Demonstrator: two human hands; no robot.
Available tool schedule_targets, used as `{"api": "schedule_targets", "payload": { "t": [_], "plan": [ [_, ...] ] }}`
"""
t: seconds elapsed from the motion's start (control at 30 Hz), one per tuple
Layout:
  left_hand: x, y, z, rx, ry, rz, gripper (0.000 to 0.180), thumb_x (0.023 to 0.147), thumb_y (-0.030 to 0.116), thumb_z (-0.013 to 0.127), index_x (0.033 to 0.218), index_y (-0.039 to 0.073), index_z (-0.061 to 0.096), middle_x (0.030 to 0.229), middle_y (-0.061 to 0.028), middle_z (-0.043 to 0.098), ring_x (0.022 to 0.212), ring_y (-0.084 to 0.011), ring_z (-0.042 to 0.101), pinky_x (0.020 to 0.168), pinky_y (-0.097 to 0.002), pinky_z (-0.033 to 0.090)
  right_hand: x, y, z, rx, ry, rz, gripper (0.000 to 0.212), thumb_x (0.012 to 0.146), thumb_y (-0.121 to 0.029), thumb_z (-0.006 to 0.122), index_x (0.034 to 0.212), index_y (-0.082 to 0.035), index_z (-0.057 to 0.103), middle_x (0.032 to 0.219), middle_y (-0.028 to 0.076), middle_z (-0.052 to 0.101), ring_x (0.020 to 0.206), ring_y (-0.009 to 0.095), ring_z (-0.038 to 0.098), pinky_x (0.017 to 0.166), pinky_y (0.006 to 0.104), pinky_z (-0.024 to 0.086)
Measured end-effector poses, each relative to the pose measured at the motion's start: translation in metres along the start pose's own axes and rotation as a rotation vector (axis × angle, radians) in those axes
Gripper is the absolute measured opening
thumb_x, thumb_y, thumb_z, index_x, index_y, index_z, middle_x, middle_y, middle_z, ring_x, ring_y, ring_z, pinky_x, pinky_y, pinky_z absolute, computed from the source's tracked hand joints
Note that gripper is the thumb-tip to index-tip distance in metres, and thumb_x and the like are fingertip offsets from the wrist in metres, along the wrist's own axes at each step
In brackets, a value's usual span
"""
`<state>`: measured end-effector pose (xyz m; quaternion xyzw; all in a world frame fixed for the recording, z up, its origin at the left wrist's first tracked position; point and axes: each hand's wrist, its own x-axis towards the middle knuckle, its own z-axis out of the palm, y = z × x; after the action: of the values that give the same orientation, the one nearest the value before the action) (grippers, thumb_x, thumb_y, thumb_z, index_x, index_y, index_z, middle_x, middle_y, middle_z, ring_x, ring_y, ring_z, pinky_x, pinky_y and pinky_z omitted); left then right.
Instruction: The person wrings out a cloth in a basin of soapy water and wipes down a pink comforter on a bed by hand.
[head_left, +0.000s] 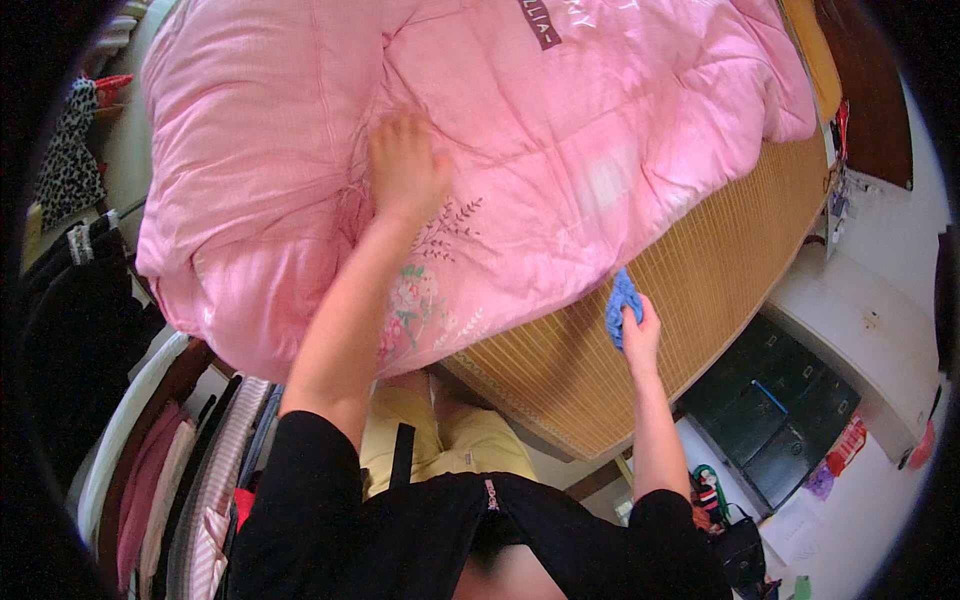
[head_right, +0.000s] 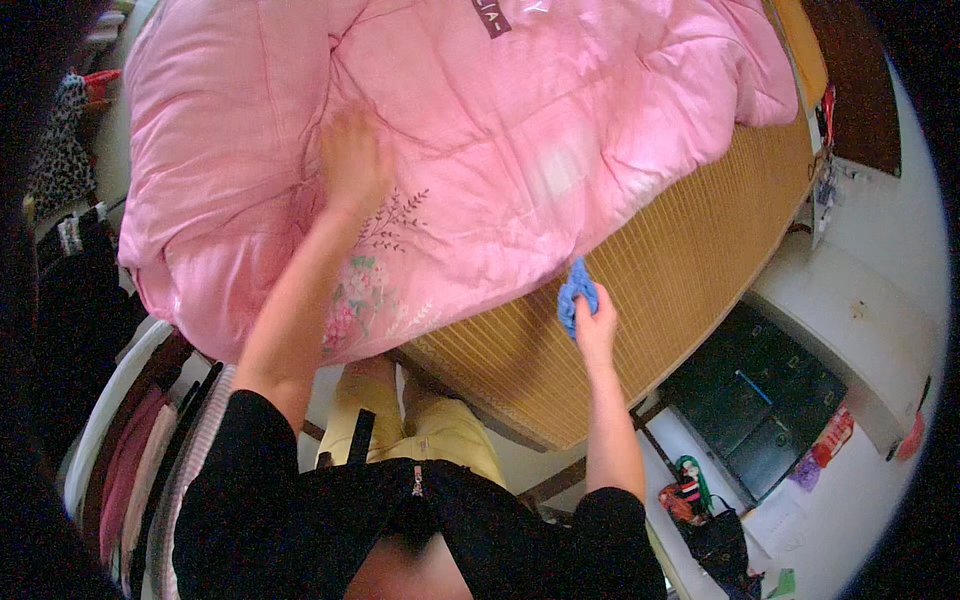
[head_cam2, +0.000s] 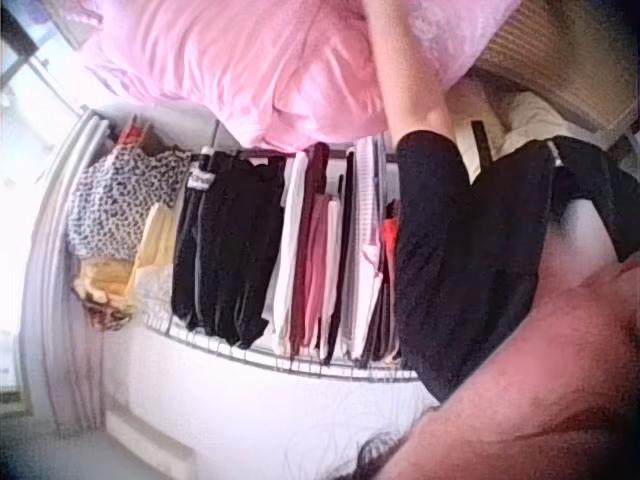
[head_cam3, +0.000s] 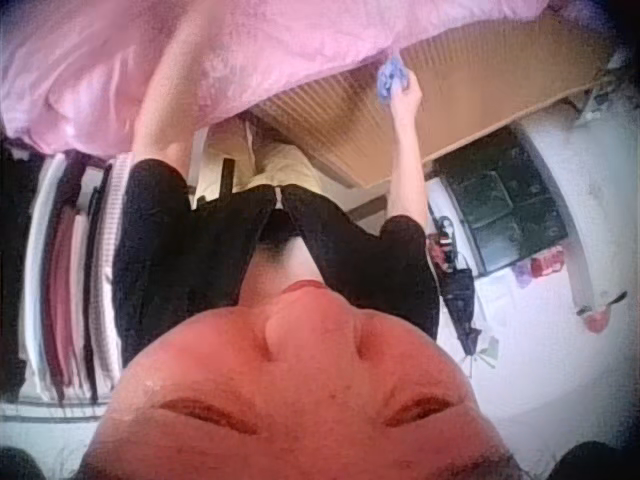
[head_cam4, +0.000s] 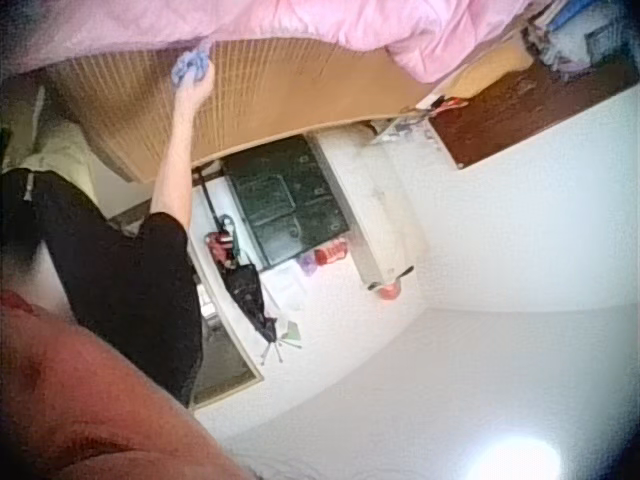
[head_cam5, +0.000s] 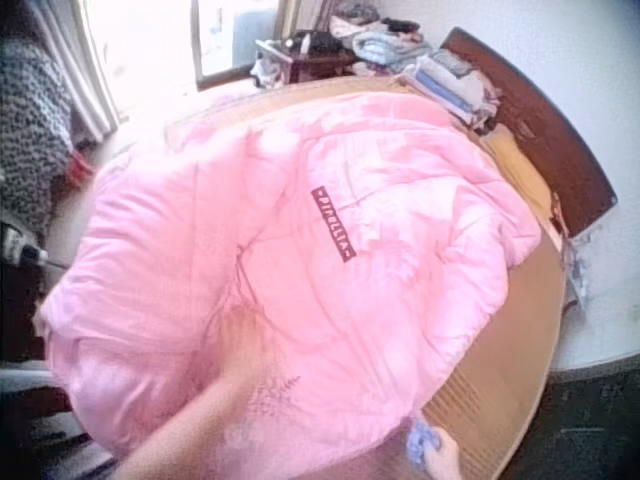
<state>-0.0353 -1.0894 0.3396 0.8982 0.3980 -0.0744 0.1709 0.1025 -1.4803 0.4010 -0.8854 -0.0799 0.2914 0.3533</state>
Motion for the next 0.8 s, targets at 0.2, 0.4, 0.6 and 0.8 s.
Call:
{"api": "schedule_targets", "payload": {
  "t": [0.2,0.4,0.6,0.8],
  "plan": [
    [-0.192,0.062,0.037,-0.091,-0.270,0.473,0.074,0.093,0.041,0.050,0.153,0.012,0.017,0.158,-0.0207,0.007,0.146,-0.0402,0.004,0.117,-0.0539,0.001,-0.079,0.052,0.054,0.102,-0.152,0.102,0.031,0.091,-0.012,0.058,0.118,0.002,0.060,0.102,0.009,0.068,0.092,0.013,0.062,0.083,0.0293,0.048],
    [-0.268,0.020,0.008,-0.048,-0.405,0.621,0.082,0.075,0.023,0.068,0.147,0.009,0.030,0.155,-0.0169,0.023,0.144,-0.0398,0.016,0.118,-0.0531,0.010,-0.128,0.085,0.070,0.709,-0.325,0.546,0.038,0.097,-0.022,0.052,0.128,0.001,0.055,0.114,0.010,0.066,0.099,0.018,0.063,0.090,0.0321,0.048],
    [-0.269,-0.024,-0.073,0.149,-0.125,0.435,0.069,0.081,0.032,0.067,0.140,0.007,0.042,0.145,-0.0193,0.040,0.138,-0.0353,0.033,0.118,-0.0503,0.012,-0.120,0.037,0.055,1.146,-0.418,0.524,0.054,0.098,-0.050,0.045,0.132,-0.008,0.052,0.122,0.006,0.060,0.111,0.020,0.058,0.096,0.0379,0.047],
    [-0.266,-0.053,-0.082,0.176,-0.198,0.385,0.057,0.083,0.031,0.066,0.131,0.005,0.050,0.135,-0.0173,0.049,0.132,-0.0330,0.040,0.114,-0.0494,0.023,-0.123,0.006,0.043,1.449,-0.482,0.457,0.055,0.097,-0.049,0.044,0.134,-0.009,0.050,0.126,0.006,0.058,0.114,0.023,0.057,0.097,0.0404,0.047]
  ]
}}
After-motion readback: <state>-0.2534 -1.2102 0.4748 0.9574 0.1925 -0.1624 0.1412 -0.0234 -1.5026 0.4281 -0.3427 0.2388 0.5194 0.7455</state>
